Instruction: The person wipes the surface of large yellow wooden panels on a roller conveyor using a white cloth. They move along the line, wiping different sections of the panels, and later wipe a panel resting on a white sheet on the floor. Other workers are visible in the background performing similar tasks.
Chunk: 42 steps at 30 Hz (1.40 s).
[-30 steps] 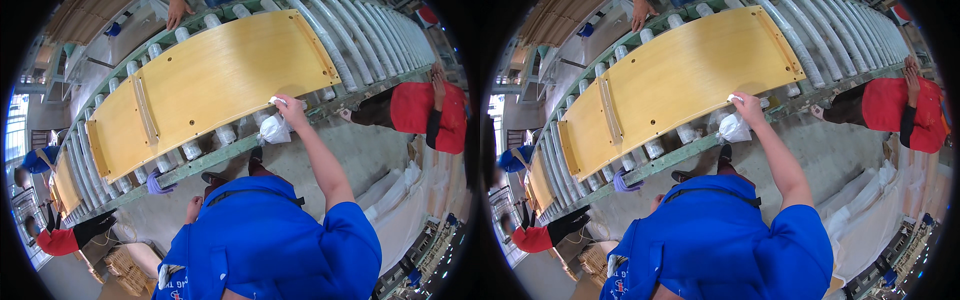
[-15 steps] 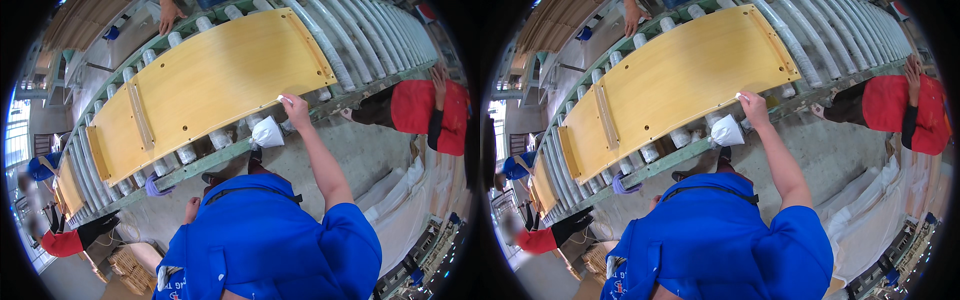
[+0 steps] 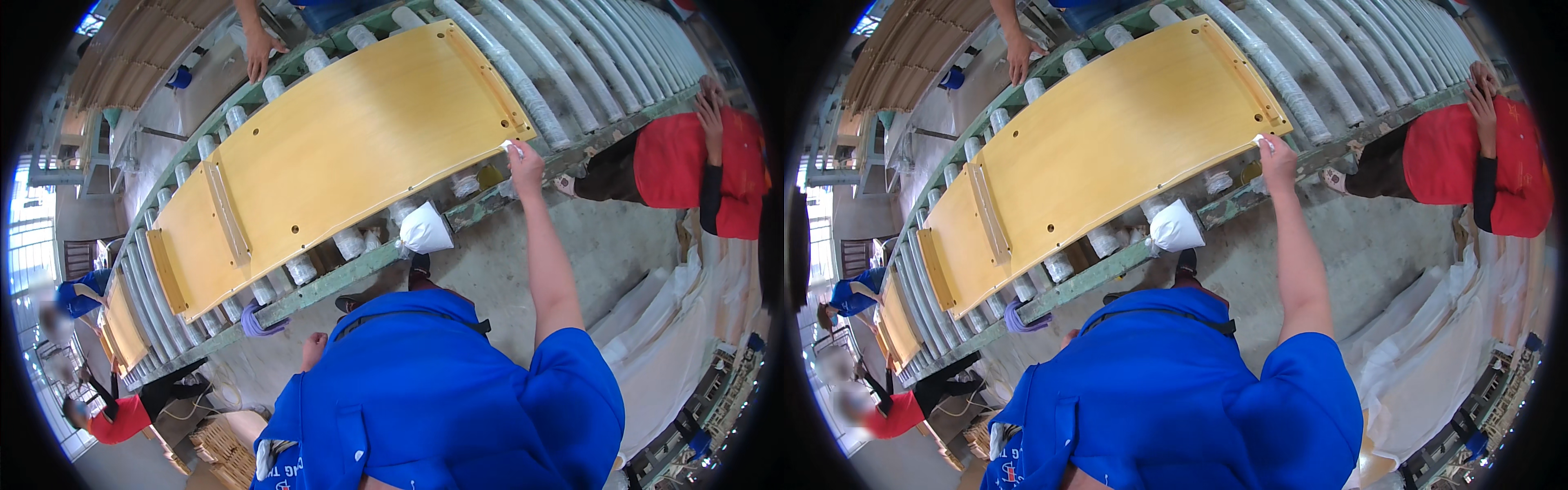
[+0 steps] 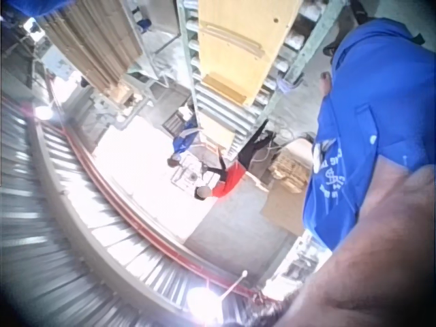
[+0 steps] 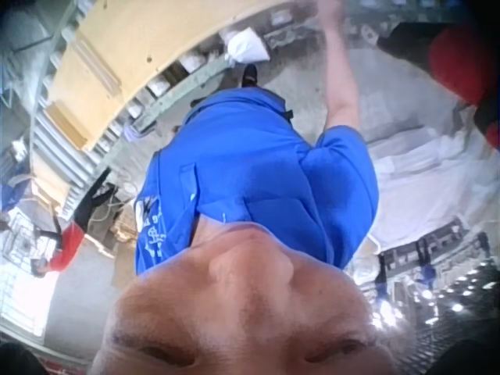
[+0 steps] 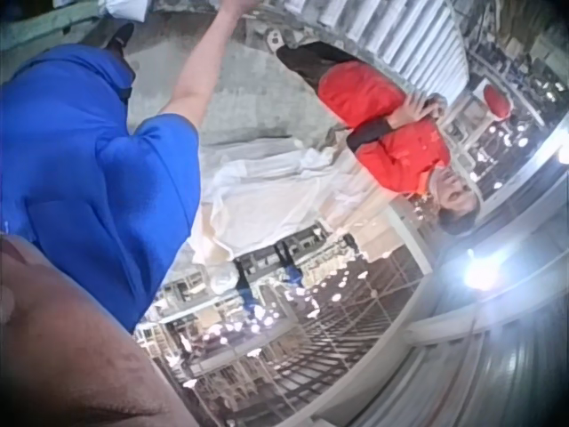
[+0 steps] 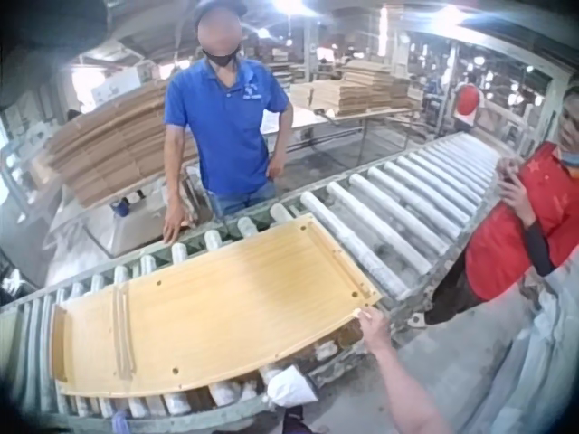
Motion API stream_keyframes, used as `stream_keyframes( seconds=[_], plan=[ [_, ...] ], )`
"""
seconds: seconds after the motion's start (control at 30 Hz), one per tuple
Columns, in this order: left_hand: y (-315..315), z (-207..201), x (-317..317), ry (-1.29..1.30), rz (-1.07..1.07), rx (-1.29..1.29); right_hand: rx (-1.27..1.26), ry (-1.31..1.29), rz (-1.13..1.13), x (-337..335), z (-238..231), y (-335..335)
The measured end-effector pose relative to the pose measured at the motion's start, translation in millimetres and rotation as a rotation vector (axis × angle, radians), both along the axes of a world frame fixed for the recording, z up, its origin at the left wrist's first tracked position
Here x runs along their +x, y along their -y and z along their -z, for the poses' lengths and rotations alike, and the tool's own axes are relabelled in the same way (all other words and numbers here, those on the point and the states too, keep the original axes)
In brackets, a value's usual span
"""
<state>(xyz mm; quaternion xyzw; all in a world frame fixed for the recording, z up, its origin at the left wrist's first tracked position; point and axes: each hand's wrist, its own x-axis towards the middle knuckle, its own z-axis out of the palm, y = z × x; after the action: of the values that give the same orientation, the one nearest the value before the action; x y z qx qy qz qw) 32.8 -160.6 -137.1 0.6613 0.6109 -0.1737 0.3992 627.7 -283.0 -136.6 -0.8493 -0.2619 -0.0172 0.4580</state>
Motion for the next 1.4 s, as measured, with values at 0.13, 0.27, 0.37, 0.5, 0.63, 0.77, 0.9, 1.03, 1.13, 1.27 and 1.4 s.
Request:
stream_keyframes(
  seconds=[0.13, 0.27, 0.37, 0.5, 0.63, 0.77, 0.9, 1.03, 1.13, 1.27, 1.4],
  plan=[
    [-1, -2, 1, 0.035, -0.029, -0.02, -0.004, 0.024, 0.068, 24, 3, 7],
    [-2, -3, 7, 0.032, 0.022, -0.008, -0.051, 0.087, 0.093, 36, 4, 14],
    [-2, -3, 12, 0.001, 0.017, -0.002, -0.074, 0.146, 0.09, 36, -1, 14],
    [-1, -5, 15, 0.03, 0.005, -0.004, -0.115, 0.003, 0.114, 31, -9, 9],
    [1, -4, 23, 0.042, -0.02, 0.026, -0.109, -0.049, 0.125, 35, -9, 13],
    [2, 0, 23, 0.096, -0.034, 0.009, -0.065, 0.023, 0.135, 47, -6, 18],
    [6, -1, 26, 0.022, -0.004, 0.038, -0.106, 0.085, 0.155, 61, -5, 25],
    [9, -7, 27, -0.073, -0.037, 0.057, -0.237, 0.113, 0.17, 62, -10, 20],
    [4, -18, 28, -0.07, -0.029, 0.074, -0.003, -0.194, 0.293, 58, -15, 20],
    [-2, -30, 28, -0.027, 0.026, 0.091, 1.006, -1.005, 0.123, 24, -13, -2],
    [-44, -47, 30, 0.238, -0.01, 0.431, 1.477, -1.513, -0.182, -12, -16, -11]
  ],
)
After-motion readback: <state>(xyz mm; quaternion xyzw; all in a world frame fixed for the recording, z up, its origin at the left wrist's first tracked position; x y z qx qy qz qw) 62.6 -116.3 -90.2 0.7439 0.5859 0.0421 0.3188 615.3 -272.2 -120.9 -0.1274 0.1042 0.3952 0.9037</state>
